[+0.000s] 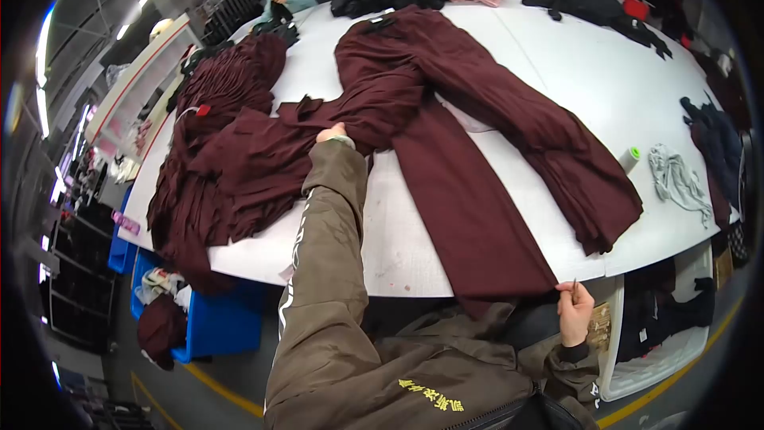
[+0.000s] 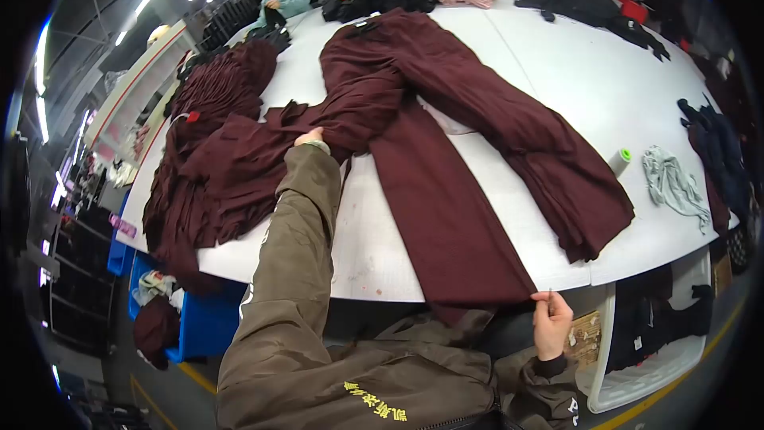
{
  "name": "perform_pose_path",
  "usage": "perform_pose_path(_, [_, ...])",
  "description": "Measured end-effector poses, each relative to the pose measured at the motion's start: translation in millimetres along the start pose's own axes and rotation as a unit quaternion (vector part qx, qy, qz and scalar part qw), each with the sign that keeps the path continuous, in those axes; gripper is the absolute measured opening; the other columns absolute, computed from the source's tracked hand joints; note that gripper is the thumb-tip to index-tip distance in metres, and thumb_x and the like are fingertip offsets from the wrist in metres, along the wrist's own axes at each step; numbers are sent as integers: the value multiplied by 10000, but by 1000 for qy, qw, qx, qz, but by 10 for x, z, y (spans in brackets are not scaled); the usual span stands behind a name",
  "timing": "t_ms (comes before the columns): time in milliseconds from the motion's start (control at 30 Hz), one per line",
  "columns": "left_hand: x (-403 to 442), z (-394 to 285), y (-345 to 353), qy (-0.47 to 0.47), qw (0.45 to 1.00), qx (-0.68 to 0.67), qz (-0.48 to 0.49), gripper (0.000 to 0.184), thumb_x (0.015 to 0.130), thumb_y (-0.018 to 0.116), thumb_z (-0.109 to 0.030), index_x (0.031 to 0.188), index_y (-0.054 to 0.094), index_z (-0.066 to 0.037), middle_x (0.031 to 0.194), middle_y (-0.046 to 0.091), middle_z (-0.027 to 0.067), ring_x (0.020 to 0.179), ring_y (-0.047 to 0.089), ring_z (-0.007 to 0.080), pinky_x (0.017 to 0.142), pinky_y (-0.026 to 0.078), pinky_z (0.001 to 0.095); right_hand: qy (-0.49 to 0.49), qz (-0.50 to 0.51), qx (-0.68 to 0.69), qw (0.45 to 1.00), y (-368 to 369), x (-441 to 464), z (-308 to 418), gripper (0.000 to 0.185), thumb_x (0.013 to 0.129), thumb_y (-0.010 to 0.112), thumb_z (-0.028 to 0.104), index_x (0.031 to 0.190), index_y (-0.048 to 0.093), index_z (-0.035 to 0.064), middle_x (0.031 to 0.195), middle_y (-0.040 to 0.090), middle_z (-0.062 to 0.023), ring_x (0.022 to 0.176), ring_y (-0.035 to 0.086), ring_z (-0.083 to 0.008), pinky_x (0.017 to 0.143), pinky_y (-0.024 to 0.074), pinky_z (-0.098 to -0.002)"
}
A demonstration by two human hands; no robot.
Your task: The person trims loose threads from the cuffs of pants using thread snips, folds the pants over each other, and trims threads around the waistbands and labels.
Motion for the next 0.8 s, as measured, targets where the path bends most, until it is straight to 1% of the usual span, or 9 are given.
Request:
perform_pose_path(33, [-46, -89, 120, 31, 984, -157, 72, 296, 770, 706, -217, 915, 645, 34, 848, 675, 130, 743, 625, 201, 694, 492, 290, 2, -9, -1, 1000, 78, -4, 65, 138, 871, 493, -2, 897, 628, 20, 622, 524, 4, 460, 377, -52, 432, 265, -197])
perform_pose_path(100, [-460, -421, 194, 77, 864, -455, 201, 254, 737, 734, -191, 831, 635, 24, 829, 663, 91, 706, 602, 164, 668, 474, 270, 44, -11, 103, 994, 179, 73, 134, 125, 889, 503, 37, 897, 627, 21, 600, 513, 1, 456, 385, -58, 429, 267, -185])
perform_pose_path(167, [-1814, -672, 152, 202, 883, -293, 306, 166, 756, 694, -133, 735, 571, -23, 772, 632, 35, 635, 524, 105, 586, 416, 251, 114, 14, 235, 965, 244, 208, -22, 196, 933, 484, 147, 1021, 608, 23, 661, 572, -63, 409, 327, -55, 391, 210, -190])
perform_pose_path(200, [-2180, -534, 97, 436, 844, 28, 310, 125, 727, 627, -25, 732, 509, -67, 697, 563, 10, 574, 462, 141, 540, 374, 254, 158, 4, 297, 942, 298, 257, 0, 248, 951, 461, 204, 1055, 593, 22, 705, 604, -97, 401, 308, -50, 387, 202, -193])
perform_pose_path(267, [-2964, -13, 59, 557, 735, 88, 378, 137, 686, 605, -16, 749, 497, -73, 709, 518, 14, 625, 477, 189, 591, 391, 268, 202, -2, 425, 882, 320, 367, -172, 433, 984, 388, 386, 1124, 552, 11, 849, 671, -200, 374, 246, -38, 367, 177, -190])
perform_pose_path(367, [-3485, 552, -176, 608, 651, 160, 425, 93, 701, 568, -54, 757, 496, -69, 762, 517, 39, 709, 489, 238, 673, 405, 298, 222, 59, 499, 836, 300, 388, -314, 487, 978, 400, 429, 1150, 530, -8, 941, 674, -231, 360, 196, -39, 347, 147, -173])
perform_pose_path(533, [-3973, 577, -529, 579, 671, 129, 444, 70, 722, 568, -88, 769, 537, -47, 863, 575, 59, 824, 526, 217, 762, 416, 300, 194, 21, 181, 964, 374, 158, -249, 249, 914, 570, 213, 1030, 599, -5, 964, 680, -162, 402, 285, -40, 382, 233, -168])
perform_pose_path(600, [-4055, 489, -613, 547, 686, 111, 467, 88, 707, 591, -64, 781, 555, -36, 882, 595, 78, 836, 538, 205, 760, 429, 290, -16, 2, -28, 999, 470, 126, -126, 121, 829, 651, 109, 896, 620, 13, 838, 654, -74, 477, 384, -52, 454, 309, -169])
perform_pose_path(800, [-4170, 408, -730, 490, 703, 54, 512, 153, 682, 676, -58, 792, 573, -32, 908, 616, 80, 805, 552, 203, 735, 442, 293, -184, 68, -340, 920, 828, -34, 8, 93, 806, 667, 105, 818, 609, 34, 725, 576, -5, 551, 432, -56, 515, 342, -171])
Point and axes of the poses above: each hand's wrist, its own x-axis towards the middle knuckle, its own y-axis out of the palm, z = x × y, the point moved 4 cm from there along x, towards the middle knuckle
